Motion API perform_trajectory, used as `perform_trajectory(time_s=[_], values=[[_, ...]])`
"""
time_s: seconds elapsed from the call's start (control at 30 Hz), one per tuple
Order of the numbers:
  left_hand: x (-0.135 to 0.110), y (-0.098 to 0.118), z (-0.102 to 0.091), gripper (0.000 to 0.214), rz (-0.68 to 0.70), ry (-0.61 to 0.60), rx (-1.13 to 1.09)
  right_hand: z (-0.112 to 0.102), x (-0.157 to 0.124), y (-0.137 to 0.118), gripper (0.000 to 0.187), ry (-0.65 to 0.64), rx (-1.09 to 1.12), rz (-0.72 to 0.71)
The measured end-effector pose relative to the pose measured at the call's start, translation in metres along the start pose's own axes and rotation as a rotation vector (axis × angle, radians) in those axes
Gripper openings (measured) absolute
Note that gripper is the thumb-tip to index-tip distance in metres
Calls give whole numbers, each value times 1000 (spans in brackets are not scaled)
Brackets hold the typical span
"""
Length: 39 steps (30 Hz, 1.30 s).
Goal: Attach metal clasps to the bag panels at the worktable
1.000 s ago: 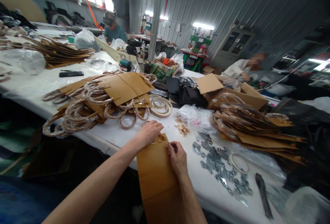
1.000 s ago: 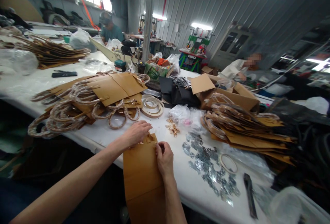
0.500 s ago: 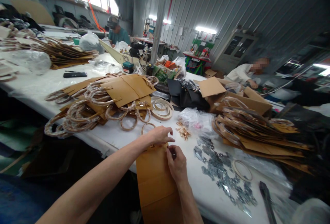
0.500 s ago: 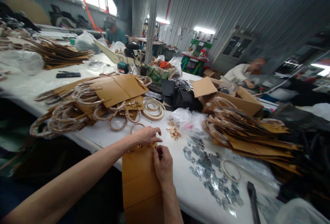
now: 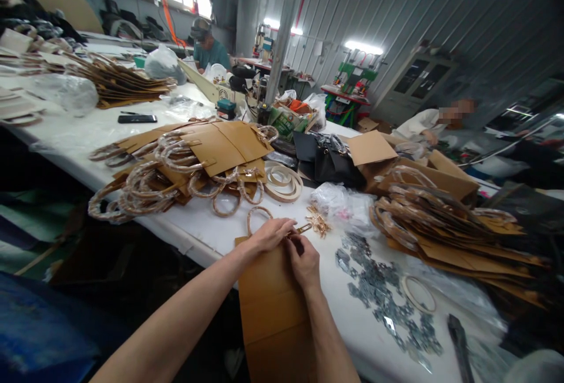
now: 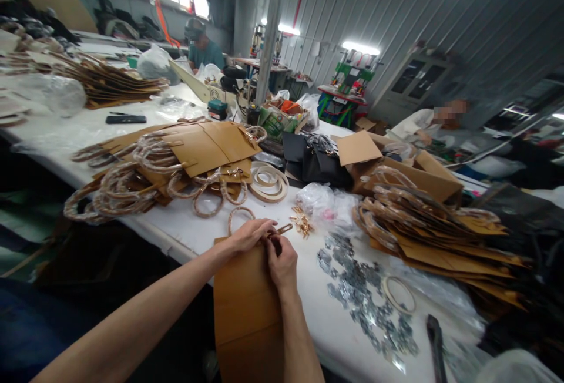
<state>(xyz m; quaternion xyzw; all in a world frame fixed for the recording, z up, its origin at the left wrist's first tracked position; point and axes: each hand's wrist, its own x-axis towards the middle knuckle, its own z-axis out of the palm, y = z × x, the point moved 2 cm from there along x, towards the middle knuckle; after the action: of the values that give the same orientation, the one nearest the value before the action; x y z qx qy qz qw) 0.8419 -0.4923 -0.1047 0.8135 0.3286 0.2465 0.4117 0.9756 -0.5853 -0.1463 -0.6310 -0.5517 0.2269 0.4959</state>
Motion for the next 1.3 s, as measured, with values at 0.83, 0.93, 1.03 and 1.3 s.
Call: perform_trajectory(time_s=[0.83,0.93,1.03,1.3], values=[[-4,-16,-13,40,-568,-3,399,3,6,13,31,17,74,91],[-5,-17,-14,38,-581,-7,363,3,4,11,32,12,42,59],[-5,-18,-15,36,-597,-7,338,3,3,10,32,10,21,39],[-6,-16,-14,34,-619,-6,317,4,5,4,30,-19,-62,-1]])
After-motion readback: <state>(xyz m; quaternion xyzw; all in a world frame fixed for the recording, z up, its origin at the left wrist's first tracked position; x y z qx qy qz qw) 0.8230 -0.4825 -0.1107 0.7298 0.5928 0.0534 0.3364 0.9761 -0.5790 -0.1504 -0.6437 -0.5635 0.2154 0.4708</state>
